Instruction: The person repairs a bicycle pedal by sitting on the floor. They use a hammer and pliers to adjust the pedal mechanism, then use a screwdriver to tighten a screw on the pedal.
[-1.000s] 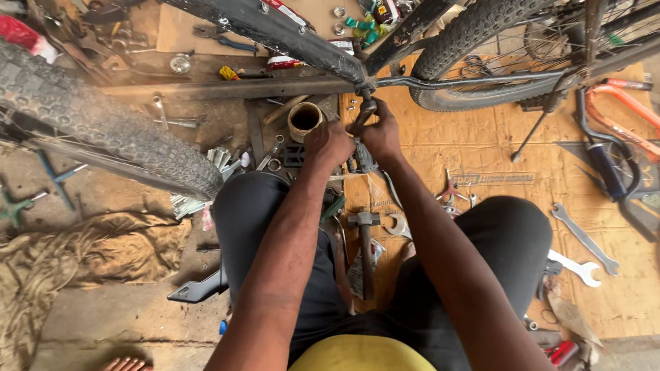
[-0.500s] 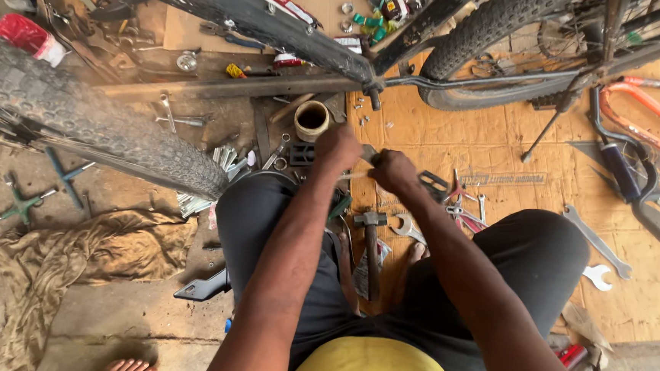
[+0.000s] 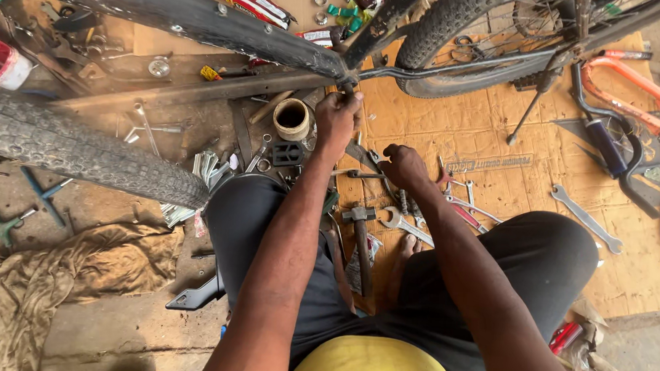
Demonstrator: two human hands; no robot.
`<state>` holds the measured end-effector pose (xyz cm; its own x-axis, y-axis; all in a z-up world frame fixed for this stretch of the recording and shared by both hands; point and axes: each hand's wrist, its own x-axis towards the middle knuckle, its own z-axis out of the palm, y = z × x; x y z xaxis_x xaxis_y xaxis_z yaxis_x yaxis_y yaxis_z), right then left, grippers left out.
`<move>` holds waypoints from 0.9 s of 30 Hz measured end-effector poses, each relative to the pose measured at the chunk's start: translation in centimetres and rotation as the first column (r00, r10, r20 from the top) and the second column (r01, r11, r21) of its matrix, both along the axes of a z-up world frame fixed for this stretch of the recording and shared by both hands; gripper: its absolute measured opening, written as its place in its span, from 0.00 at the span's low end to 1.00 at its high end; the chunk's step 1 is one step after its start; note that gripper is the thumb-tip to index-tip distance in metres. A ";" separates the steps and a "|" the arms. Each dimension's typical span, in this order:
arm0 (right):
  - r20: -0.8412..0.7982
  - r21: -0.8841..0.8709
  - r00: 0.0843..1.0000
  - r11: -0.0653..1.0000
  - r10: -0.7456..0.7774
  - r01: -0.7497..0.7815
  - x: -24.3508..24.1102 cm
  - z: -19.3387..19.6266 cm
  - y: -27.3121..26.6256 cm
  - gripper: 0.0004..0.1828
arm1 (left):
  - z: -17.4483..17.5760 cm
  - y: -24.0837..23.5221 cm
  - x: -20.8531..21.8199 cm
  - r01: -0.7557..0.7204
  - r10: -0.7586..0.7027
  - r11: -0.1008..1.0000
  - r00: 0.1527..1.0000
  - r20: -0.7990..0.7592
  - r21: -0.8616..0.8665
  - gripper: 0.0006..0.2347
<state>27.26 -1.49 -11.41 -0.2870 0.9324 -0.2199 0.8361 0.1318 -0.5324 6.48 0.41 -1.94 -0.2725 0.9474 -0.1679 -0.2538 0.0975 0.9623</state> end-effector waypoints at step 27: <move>0.095 -0.020 0.978 0.982 0.188 -0.186 3.0 -5.0 -0.8 0.20 | 1.5 -1.4 -2.1 0.147 -0.148 0.988 0.857 -0.494 -0.042 0.16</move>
